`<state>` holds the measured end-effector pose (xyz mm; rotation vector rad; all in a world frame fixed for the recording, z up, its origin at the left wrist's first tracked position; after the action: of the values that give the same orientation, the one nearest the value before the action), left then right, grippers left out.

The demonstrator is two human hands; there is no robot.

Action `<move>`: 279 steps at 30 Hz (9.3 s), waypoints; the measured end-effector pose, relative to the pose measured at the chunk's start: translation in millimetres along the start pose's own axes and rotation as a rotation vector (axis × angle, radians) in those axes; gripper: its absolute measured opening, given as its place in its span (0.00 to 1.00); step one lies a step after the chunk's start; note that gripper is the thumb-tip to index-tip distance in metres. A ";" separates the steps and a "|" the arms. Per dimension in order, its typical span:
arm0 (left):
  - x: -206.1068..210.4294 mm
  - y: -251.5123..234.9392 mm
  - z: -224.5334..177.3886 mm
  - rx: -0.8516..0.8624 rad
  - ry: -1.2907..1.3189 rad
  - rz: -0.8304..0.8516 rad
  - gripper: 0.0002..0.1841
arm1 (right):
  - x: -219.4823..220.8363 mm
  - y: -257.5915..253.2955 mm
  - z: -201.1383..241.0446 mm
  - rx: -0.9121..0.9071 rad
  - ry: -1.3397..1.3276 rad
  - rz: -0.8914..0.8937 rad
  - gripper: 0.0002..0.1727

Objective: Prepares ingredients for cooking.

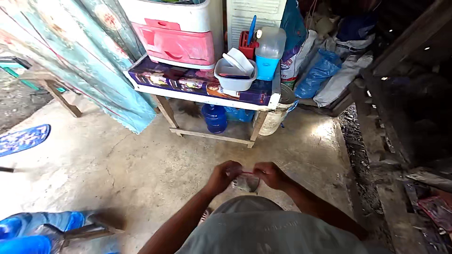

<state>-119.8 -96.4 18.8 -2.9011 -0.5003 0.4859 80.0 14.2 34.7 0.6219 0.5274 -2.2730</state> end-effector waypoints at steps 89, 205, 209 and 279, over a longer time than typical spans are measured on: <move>-1309.6 -299.2 428.9 -0.627 -0.581 -1.100 0.13 | 1058.7 -1091.7 523.7 -0.952 -0.275 0.276 0.11; -1705.3 -1036.9 756.1 0.009 -0.574 0.197 0.09 | 1123.9 -1763.8 320.8 0.496 -0.568 -0.270 0.21; -1695.5 -1039.7 749.5 0.012 -0.641 0.247 0.07 | 1123.6 -1766.2 328.9 0.523 -0.603 -0.311 0.13; -1714.6 -1002.5 764.1 -0.201 -0.447 -0.048 0.12 | 1138.5 -1759.6 337.0 0.543 -0.715 -0.398 0.07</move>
<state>-2208.0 313.4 6.5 -2.9529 -0.7117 1.1490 -2006.2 403.7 -11.9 -0.1037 -0.3602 -2.8103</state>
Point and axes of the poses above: each hand's wrist, its own y-axis away from the middle knuckle, its own x-axis out of the palm, z = x × y, the point moved 1 cm from there along -y, towards the middle knuckle, and after that the axes turned 13 degrees about -z, right-handed, at the moved point
